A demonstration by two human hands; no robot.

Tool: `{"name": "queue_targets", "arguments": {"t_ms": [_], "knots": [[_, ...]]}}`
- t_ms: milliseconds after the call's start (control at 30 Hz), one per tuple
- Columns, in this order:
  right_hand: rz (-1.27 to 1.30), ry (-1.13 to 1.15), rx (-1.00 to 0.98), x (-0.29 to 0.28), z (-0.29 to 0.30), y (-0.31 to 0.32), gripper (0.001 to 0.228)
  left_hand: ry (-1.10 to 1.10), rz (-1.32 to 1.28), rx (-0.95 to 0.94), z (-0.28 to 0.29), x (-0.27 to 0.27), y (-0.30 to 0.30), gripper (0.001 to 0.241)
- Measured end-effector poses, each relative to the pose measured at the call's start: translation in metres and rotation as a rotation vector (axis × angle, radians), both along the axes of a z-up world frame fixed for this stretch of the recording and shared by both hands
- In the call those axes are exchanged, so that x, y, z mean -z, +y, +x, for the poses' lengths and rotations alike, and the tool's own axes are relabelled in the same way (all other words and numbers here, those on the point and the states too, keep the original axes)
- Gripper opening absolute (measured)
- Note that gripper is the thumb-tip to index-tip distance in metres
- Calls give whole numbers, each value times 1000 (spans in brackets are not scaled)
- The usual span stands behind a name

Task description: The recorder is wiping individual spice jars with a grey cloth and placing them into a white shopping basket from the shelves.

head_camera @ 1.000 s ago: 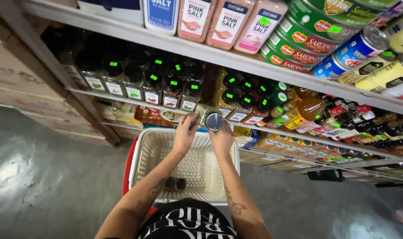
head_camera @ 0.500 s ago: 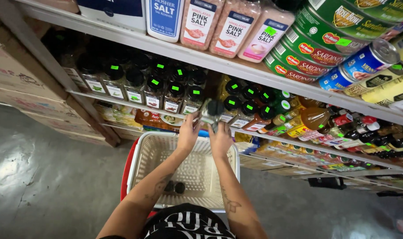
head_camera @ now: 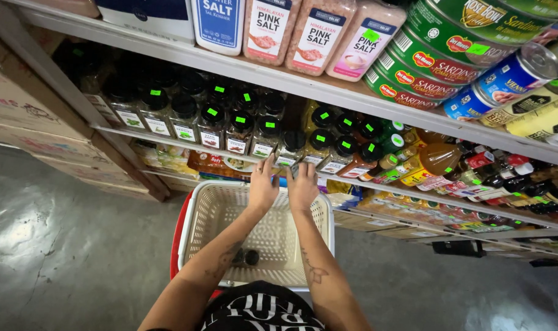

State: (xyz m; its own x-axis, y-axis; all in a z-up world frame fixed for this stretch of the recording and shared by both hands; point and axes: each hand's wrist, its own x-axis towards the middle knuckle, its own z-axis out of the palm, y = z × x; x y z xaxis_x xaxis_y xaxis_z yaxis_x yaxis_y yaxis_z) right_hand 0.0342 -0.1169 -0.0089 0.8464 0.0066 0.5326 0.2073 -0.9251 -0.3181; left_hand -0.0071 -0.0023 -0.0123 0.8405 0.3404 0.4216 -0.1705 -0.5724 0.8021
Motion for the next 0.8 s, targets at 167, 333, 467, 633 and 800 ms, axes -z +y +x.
{"name": "queue_targets", "arguments": {"t_ms": [167, 333, 467, 633, 800], "knots": [[121, -46, -99, 7, -13, -9, 37, 58, 58, 36, -11, 13, 0, 68], [116, 149, -149, 6, -25, -11, 51, 38, 190, 38, -17, 19, -4, 65], [31, 216, -214, -7, -21, -7, 67, 149, 232, 59, -11, 7, -3, 73], [-5, 317, -201, 5, -14, -7, 76, 214, 127, 143, 7, 23, -4, 76], [81, 307, -306, 8, -9, -11, 84, 294, -130, 196, 8, -9, -7, 66]]}}
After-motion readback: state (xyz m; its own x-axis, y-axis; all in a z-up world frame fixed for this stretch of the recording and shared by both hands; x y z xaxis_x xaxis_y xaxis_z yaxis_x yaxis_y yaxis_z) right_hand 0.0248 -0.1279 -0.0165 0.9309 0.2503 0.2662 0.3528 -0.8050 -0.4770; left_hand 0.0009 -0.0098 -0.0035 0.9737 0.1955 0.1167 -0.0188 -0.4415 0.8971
